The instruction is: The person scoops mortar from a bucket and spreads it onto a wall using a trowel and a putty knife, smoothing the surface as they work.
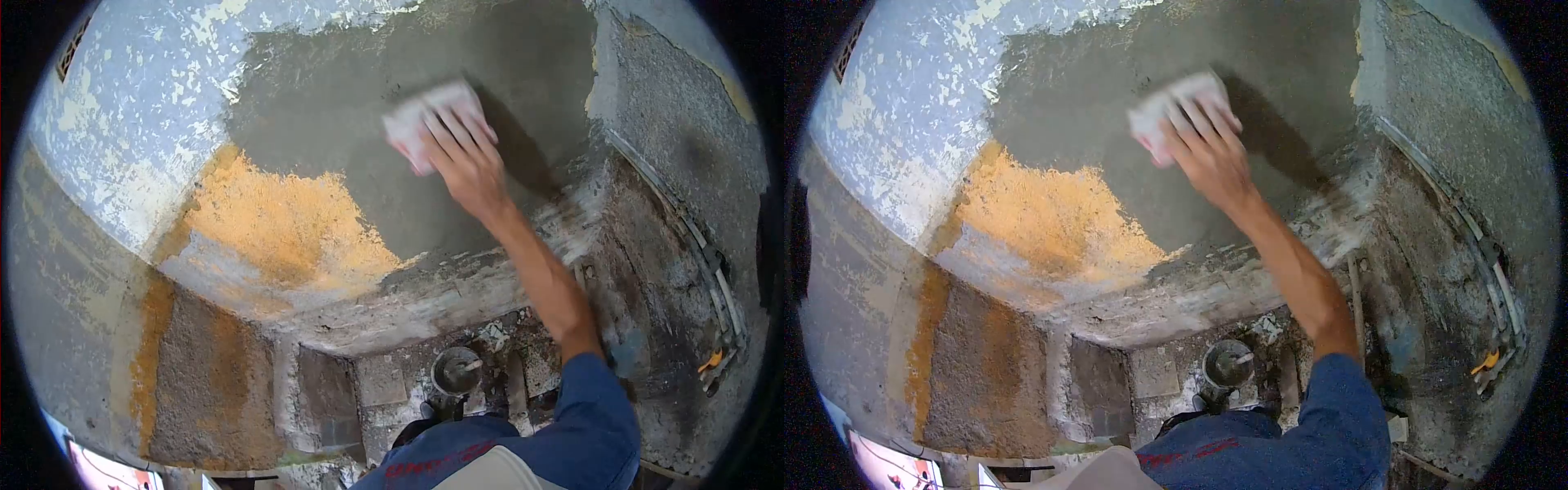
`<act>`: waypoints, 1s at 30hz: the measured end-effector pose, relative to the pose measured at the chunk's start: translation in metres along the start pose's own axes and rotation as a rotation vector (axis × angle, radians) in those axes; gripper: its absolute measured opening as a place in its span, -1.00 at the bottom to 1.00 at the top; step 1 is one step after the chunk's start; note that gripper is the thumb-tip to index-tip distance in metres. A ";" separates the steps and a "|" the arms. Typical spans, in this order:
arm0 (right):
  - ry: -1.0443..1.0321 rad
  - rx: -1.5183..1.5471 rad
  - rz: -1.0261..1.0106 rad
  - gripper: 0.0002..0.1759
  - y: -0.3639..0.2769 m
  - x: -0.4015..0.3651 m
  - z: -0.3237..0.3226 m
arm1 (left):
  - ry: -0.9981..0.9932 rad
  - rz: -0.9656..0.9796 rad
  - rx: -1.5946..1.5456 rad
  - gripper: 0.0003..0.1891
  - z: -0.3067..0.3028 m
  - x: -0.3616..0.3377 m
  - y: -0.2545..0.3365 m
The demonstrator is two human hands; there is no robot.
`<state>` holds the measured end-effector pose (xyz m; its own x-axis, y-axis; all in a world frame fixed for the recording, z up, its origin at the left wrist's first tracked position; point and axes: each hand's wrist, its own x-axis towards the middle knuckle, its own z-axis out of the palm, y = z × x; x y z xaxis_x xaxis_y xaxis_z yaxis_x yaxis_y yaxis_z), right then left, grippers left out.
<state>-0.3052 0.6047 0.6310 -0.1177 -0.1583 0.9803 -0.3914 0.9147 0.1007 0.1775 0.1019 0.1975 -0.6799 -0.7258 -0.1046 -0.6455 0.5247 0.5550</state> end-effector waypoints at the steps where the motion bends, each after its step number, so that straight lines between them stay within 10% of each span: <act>1: 0.045 -0.030 -0.066 -0.51 0.004 0.028 0.009 | 0.001 -0.005 0.001 -0.49 -0.001 -0.004 -0.003; 6: 0.004 -0.354 -0.261 -0.49 0.022 0.069 0.072 | -0.001 -0.013 0.001 -0.46 0.000 -0.013 -0.017; 13: -0.462 -0.162 -0.243 -0.53 0.023 -0.093 0.032 | -0.004 0.005 -0.033 -0.42 -0.002 -0.011 -0.040; 23: -0.054 -0.366 -0.293 -0.49 0.029 0.077 0.050 | 0.235 0.189 0.007 -0.35 -0.018 0.071 -0.008; 30: -0.621 -0.265 -0.149 -0.47 0.009 -0.178 0.043 | 0.246 0.232 -0.262 -0.35 0.002 0.068 -0.086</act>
<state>-0.3273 0.6251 0.4503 -0.6119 -0.4008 0.6819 -0.2174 0.9141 0.3423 0.1864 0.0088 0.1408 -0.6732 -0.7027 0.2304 -0.3530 0.5791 0.7349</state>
